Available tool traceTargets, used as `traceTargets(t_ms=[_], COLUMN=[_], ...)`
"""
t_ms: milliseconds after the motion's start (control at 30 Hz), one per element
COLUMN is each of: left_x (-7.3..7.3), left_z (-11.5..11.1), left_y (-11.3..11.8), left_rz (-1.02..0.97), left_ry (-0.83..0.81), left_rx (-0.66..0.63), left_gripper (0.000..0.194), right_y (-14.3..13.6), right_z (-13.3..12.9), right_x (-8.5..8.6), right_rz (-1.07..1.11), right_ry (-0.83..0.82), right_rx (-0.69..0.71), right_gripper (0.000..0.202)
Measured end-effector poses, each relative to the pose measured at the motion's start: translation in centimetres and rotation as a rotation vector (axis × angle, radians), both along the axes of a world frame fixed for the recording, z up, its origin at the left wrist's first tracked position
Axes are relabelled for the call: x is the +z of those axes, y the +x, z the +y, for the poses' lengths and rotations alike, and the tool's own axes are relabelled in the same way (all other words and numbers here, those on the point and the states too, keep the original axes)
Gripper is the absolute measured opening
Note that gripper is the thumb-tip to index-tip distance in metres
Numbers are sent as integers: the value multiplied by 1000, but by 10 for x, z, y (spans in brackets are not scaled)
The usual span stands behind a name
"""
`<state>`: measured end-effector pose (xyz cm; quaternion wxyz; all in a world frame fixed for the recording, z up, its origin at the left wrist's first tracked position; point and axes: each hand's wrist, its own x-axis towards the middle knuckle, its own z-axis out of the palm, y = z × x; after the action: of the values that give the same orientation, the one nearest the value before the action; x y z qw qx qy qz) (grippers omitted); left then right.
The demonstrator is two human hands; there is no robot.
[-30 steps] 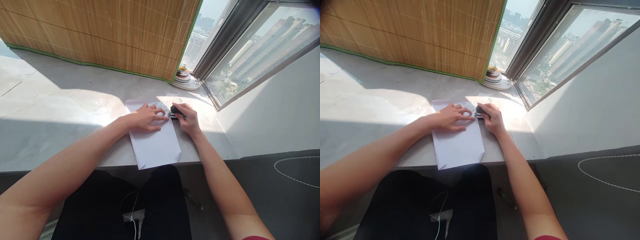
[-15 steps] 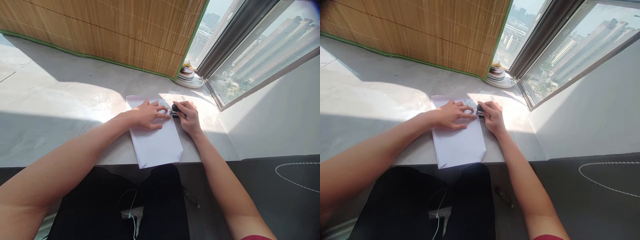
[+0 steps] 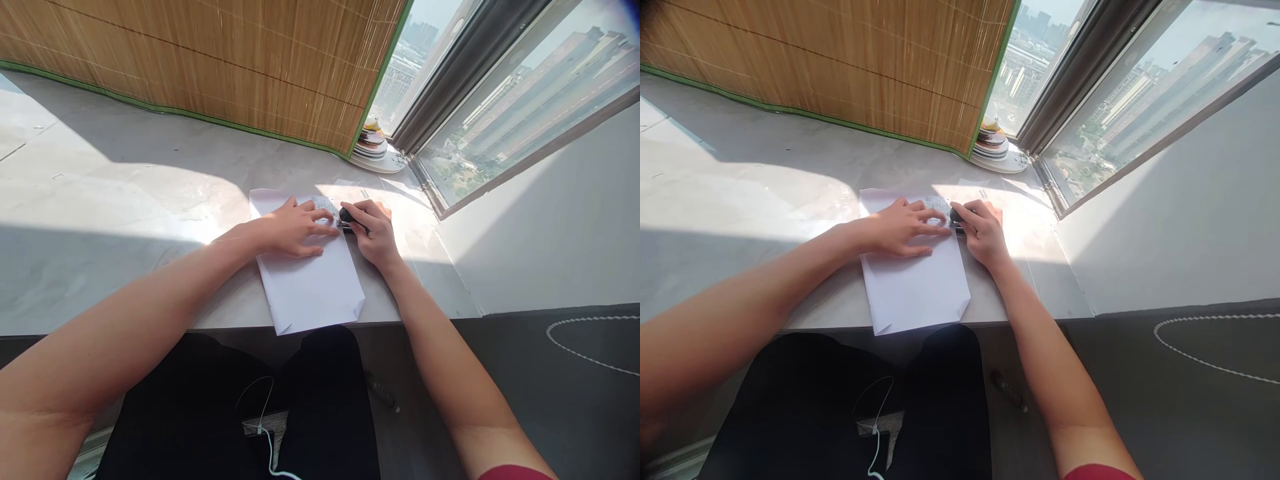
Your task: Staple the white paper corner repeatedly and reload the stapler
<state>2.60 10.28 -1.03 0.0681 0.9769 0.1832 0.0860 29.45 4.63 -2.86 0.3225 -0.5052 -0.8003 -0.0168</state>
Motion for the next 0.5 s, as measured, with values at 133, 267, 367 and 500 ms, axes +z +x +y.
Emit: traceTargets(t_ms=[133,267,367,500], left_x=[0,-2,-3,-2], left_z=[1,3,4,5], left_y=[0,0,-1,-2], left_rz=[-4,-13,-26,-22], left_ry=[-28,-50,-40,-37], left_rx=[5,5,3,1], left_gripper=[58,59,57,57], right_y=[-4,-12,-17,-16], right_z=[-2,-5,-7,-6], right_x=[2,3,4,4], right_rz=[-32,-105,-184,-142], right_ry=[-43,-47,-49,-57], right_rx=[-35,-49,-57,-53], right_gripper=[52,55,53,51])
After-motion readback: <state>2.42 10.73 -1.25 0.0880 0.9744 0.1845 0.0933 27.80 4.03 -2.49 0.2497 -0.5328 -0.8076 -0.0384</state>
